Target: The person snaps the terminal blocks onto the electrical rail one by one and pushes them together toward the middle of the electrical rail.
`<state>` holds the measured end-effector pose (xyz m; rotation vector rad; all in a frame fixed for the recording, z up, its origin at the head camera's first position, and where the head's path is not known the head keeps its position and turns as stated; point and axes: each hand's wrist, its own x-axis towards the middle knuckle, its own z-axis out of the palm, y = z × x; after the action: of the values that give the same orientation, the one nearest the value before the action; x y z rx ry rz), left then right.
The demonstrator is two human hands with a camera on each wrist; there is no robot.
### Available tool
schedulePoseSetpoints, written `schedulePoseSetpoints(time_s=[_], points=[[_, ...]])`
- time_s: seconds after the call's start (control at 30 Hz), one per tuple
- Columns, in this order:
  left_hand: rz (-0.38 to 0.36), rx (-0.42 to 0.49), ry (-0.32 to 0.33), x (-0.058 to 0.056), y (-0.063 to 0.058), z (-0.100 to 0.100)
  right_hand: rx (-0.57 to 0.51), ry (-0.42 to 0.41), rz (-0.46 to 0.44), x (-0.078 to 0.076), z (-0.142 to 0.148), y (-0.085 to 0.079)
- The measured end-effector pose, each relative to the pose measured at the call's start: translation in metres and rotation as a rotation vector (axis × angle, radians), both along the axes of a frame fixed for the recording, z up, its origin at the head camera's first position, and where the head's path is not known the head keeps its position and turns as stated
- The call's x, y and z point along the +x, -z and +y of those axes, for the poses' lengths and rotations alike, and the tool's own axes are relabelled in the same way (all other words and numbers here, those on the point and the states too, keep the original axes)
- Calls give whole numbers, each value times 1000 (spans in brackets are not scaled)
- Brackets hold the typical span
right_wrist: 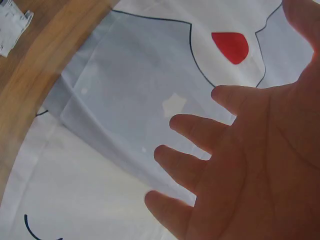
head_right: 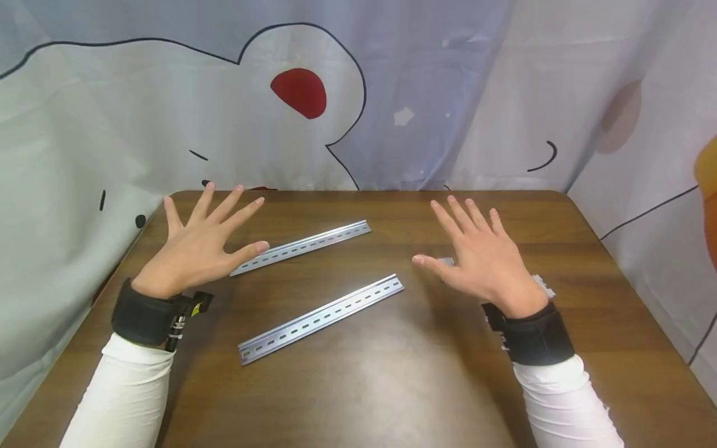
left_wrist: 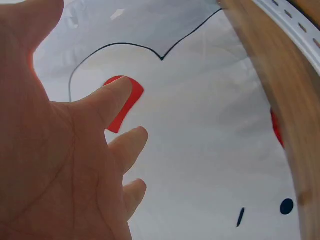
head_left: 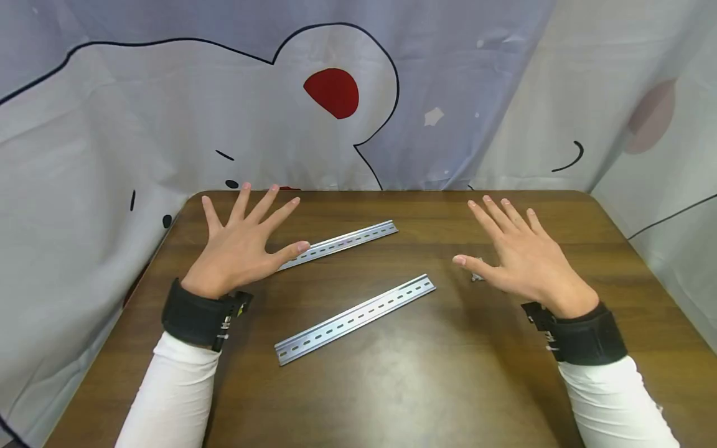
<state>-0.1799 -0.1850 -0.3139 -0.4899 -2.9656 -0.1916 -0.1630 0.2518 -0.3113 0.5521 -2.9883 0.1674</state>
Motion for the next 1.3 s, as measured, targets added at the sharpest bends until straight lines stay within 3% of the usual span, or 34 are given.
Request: schedulePoseSetpoints(time_s=[0.17, 0.33, 0.5, 0.67, 0.77, 0.87, 1.07, 1.2, 1.3], points=[[-1, -3, 45, 8, -9, 5, -62, -128, 4, 0, -6, 9], [-101, 27, 174, 32, -15, 15, -131, -292, -81, -1, -28, 27], [-265, -53, 257, 56, -1, 31, -108, -469, -182, -7, -49, 51], [-406, -143, 258, 66, 22, 39, -66, -504, -220, -10, -57, 68], [-428, -147, 252, 66, 32, 39, -60, -499, -163, -8, -58, 73], [-411, -125, 286, 63, 39, 39, -73, -486, -105, -2, -55, 75], [-291, -69, 415, 49, 53, 47, -104, -424, -94, 14, -30, 73], [-183, 24, 501, 34, 63, 54, -111, -372, -96, 18, -12, 72], [-161, 114, 524, 25, 69, 58, -106, -338, -95, 17, -4, 73]])
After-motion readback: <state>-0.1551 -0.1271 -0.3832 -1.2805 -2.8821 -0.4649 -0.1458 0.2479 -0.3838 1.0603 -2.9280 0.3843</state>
